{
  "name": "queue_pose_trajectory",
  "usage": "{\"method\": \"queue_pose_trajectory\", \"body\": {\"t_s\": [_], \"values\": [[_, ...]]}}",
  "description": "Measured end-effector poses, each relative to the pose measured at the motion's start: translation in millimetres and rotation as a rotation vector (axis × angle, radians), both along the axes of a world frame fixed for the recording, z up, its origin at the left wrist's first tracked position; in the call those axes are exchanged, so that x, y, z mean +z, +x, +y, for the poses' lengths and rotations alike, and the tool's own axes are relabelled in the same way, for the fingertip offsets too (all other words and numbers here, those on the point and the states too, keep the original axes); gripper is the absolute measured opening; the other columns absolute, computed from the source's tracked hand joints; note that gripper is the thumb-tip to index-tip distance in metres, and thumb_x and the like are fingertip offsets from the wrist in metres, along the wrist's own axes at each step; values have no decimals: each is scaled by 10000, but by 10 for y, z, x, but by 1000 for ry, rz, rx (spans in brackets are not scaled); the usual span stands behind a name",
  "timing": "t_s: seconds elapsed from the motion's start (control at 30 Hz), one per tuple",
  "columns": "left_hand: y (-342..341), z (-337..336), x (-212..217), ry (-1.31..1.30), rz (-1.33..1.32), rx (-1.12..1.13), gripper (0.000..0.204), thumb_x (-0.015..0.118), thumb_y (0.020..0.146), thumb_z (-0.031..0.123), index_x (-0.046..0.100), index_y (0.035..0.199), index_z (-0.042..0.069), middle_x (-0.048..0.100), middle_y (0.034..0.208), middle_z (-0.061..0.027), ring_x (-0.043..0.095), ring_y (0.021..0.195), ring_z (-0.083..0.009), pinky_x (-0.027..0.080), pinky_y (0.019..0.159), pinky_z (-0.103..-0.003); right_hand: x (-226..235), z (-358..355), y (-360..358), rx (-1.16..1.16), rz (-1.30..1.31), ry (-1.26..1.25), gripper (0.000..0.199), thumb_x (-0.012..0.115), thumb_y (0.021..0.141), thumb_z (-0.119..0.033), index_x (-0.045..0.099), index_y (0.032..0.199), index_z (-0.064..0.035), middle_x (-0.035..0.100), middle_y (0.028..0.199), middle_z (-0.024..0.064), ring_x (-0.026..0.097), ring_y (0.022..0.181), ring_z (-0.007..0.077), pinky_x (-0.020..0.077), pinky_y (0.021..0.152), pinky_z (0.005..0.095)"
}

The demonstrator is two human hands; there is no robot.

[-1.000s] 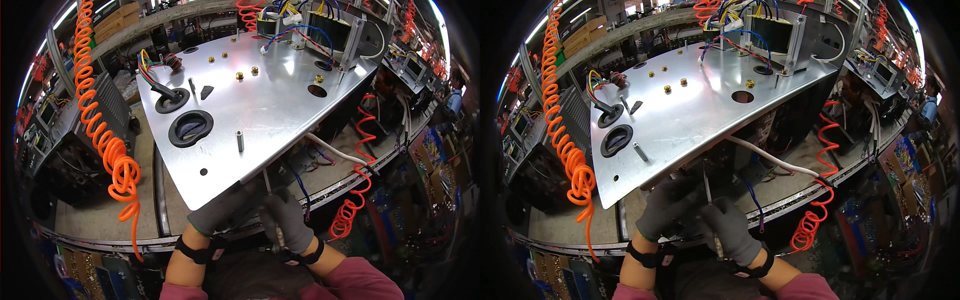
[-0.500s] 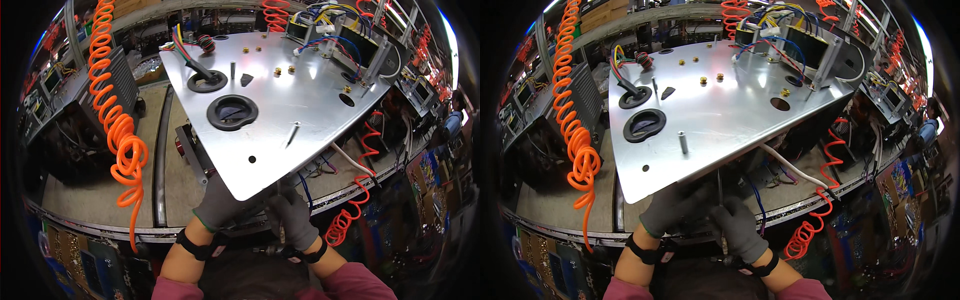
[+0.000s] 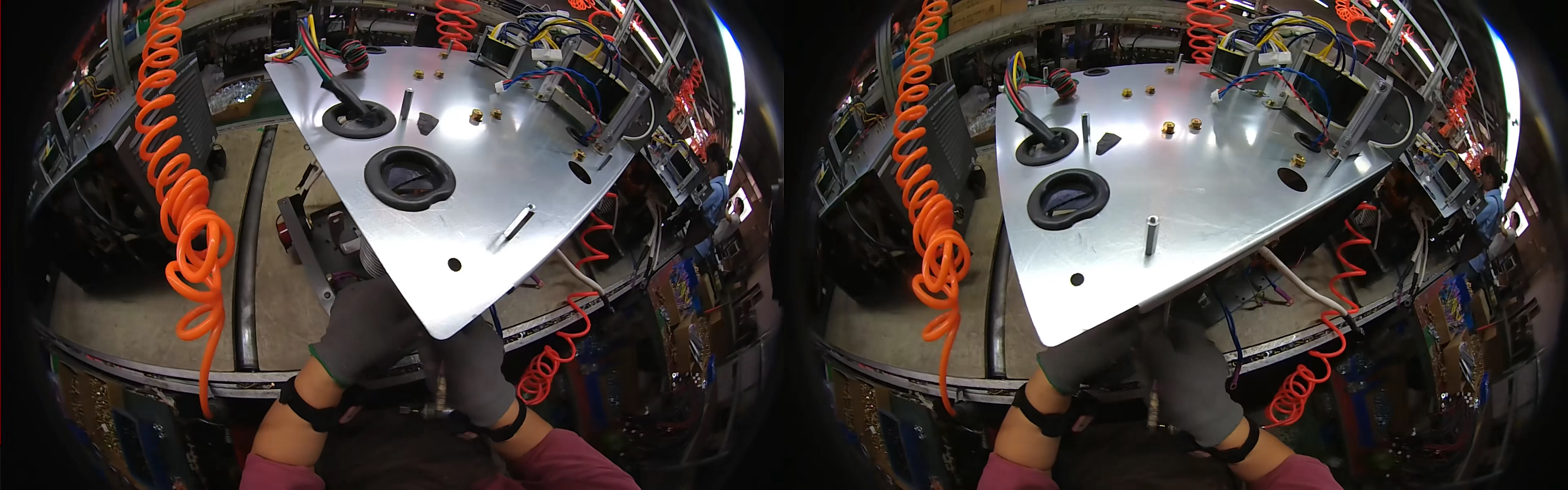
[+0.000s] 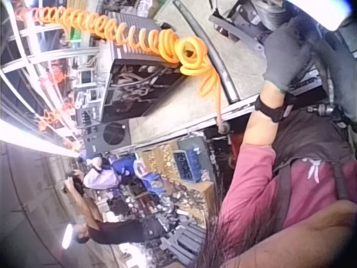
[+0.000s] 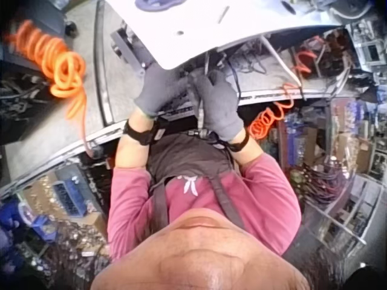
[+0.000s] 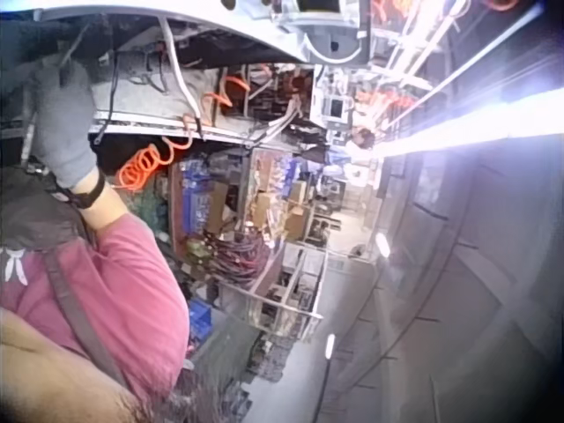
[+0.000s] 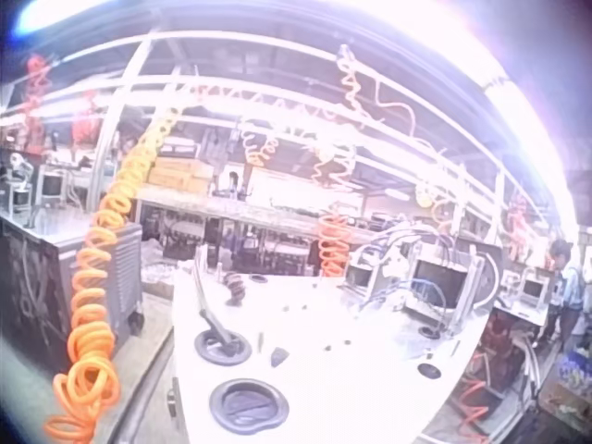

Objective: Wiring and assembling components into a power inverter chassis on an assembly line.

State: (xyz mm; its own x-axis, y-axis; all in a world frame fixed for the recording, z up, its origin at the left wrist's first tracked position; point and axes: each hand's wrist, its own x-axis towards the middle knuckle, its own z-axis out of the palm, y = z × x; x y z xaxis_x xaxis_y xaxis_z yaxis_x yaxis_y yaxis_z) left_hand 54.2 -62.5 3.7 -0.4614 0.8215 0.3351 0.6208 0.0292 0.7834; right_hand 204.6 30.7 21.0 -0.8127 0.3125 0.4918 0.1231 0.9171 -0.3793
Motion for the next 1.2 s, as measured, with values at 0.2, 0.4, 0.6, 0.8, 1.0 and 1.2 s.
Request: {"method": "queue_pose_trajectory", "body": {"t_s": [0.2, 0.4, 0.6, 0.8, 1.0, 1.2], "values": [[-2, -28, 66, 21, 53, 7, 412, 715, 778, 205, 686, 1185, 146, 724, 1005, -109, 704, 923, -315, 551, 793, -420, 166, -86, -85, -21, -33, 124, 295, 731, 836, -206, 657, 1110, -124, 607, 972, 154, 655, 753, 352, 525, 605, 447], [43, -43, 99, 199, 167, 54, 444, 740, 816, 293, 653, 1238, 187, 732, 1012, -86, 714, 908, -294, 560, 755, -404, 251, -36, -87, 14, -5, 90, 349, 722, 821, -178, 648, 1150, -85, 608, 1043, 181, 657, 811, 363, 540, 638, 441], [58, 53, 124, -11, 218, 15, 331, 702, 877, 381, 705, 1124, 161, 726, 878, -112, 714, 783, -308, 556, 677, -412, 319, 144, 42, 100, 88, -229, 257, 687, 850, -118, 650, 1104, -96, 620, 1034, 188, 649, 859, 397, 534, 670, 450], [38, -21, 102, 29, 179, -59, 474, 711, 877, 124, 609, 1322, -4, 733, 1093, -139, 713, 978, -210, 563, 848, -358, 151, 111, 22, 40, 85, -122, 237, 713, 861, -178, 661, 1090, -146, 612, 933, 154, 648, 756, 362, 526, 615, 448], [110, 24, 166, 51, -136, 68, 369, 701, 891, 88, 671, 1245, -12, 740, 1086, -134, 701, 988, -185, 552, 869, -321, 43, 315, 267, 191, 277, -199, 140, 688, 820, -110, 651, 954, -100, 607, 831, 138, 634, 698, 330, 498, 582, 407], [229, 7, 444, 99, -222, 231, 247, 675, 904, 33, 685, 1146, -14, 723, 1009, -90, 689, 914, -153, 553, 818, -301, -59, 499, 517, 232, 369, -339, 88, 618, 901, -178, 642, 920, -96, 607, 800, 127, 628, 689, 300, 492, 604, 388]]}}
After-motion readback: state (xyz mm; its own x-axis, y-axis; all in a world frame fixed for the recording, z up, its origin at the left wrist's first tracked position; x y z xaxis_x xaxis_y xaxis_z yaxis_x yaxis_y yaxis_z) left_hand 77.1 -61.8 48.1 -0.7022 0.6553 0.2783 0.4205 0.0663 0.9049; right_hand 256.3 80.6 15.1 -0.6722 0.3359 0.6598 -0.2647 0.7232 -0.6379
